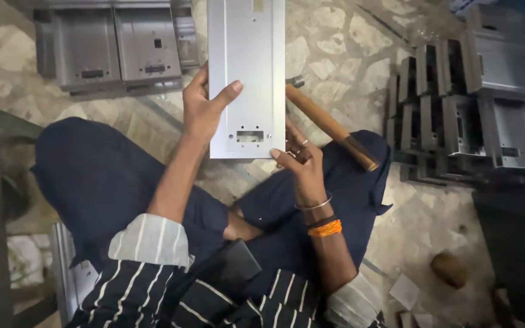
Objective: The person assembles metal components using a hammer and screws while sitting on a workshop floor.
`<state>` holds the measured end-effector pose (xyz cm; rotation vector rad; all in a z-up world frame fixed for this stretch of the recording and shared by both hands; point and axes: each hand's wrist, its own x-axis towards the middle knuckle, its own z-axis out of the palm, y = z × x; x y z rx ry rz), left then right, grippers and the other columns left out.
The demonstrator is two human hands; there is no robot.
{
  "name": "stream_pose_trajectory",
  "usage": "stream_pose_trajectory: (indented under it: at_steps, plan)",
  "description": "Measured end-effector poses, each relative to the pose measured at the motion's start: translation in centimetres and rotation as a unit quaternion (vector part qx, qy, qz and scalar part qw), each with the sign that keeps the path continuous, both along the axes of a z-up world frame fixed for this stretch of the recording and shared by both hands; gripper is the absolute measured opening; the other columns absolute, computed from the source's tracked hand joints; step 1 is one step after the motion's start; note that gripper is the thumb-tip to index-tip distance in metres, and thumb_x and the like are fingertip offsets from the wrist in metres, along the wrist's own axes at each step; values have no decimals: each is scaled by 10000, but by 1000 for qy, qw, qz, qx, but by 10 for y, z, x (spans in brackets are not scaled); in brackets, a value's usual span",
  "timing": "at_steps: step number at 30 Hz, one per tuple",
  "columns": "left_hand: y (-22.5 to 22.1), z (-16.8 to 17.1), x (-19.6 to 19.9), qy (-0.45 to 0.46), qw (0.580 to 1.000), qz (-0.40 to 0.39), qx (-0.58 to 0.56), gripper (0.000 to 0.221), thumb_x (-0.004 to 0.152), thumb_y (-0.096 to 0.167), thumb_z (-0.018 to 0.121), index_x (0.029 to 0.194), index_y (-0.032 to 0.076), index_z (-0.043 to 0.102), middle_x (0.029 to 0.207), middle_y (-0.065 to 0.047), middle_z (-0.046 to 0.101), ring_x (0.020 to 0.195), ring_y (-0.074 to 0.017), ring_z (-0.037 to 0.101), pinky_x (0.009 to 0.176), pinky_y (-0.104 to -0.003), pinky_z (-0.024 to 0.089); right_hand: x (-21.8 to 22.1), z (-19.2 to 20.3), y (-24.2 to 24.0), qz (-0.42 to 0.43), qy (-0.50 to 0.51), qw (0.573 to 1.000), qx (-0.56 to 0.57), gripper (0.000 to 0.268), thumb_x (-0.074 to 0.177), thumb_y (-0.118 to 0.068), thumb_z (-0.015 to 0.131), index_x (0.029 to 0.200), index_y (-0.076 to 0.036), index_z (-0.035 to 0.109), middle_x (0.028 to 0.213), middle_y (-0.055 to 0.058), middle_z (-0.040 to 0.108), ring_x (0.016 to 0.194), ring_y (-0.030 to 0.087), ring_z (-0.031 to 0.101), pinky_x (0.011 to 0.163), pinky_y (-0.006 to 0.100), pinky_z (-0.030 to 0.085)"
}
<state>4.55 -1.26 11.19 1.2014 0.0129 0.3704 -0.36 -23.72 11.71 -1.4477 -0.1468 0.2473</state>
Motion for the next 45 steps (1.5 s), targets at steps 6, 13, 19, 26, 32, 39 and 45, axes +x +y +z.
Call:
stream_pose_trajectory:
  at_steps: [6,13,19,26,32,39,45]
  plan:
    - [8,-10,7,22,1000,-19,-5,502,925,136,801,1360,-36,619,1174,-101,732,1022,-149,711,915,-292,597,0,-3,4,-13,25,1000,11,687,875,-88,750,1512,12,514,1119,27,716,923,71,615,709,219,466]
    - [11,-15,11,11,1000,-23,7,504,932,161,811,1362,-26,625,1202,-88,721,1049,-133,690,928,-287,578,1,0,10,-13,29,999,7,692,864,-85,758,1502,6,504,1178,55,730,967,84,649,698,222,481]
    - [11,-20,14,36,999,-18,-8,530,897,174,828,1345,-18,621,1187,-80,720,1041,-135,696,910,-288,588,3,-1,10,-8,15,1000,7,708,878,-71,761,1530,4,495,1173,79,725,962,94,634,702,223,472]
    - [12,-21,17,40,999,-20,1,556,886,189,837,1346,-28,614,1181,-99,732,1032,-151,720,913,-299,606,3,-3,11,-16,20,1000,0,677,882,-56,755,1509,15,510,1166,66,731,930,81,623,680,216,456]
    - [10,-22,17,39,999,-23,0,584,888,191,831,1371,-38,596,1185,-104,732,1034,-149,718,909,-298,606,3,-2,10,-17,17,1000,7,668,886,-61,755,1506,13,517,1177,61,726,946,80,625,689,216,458]
    - [9,-28,19,22,1000,-8,21,594,890,151,836,1391,-40,581,1214,-105,726,1062,-148,715,928,-300,605,2,-12,8,-32,-4,999,11,644,902,-65,751,1503,18,534,1182,61,715,952,88,612,695,226,452]
    - [9,-19,16,33,999,-13,16,629,876,158,836,1401,-55,563,1222,-125,725,1078,-165,725,943,-309,617,1,-5,11,-42,0,999,2,610,906,-77,731,1479,2,537,1202,47,715,972,87,633,683,223,455]
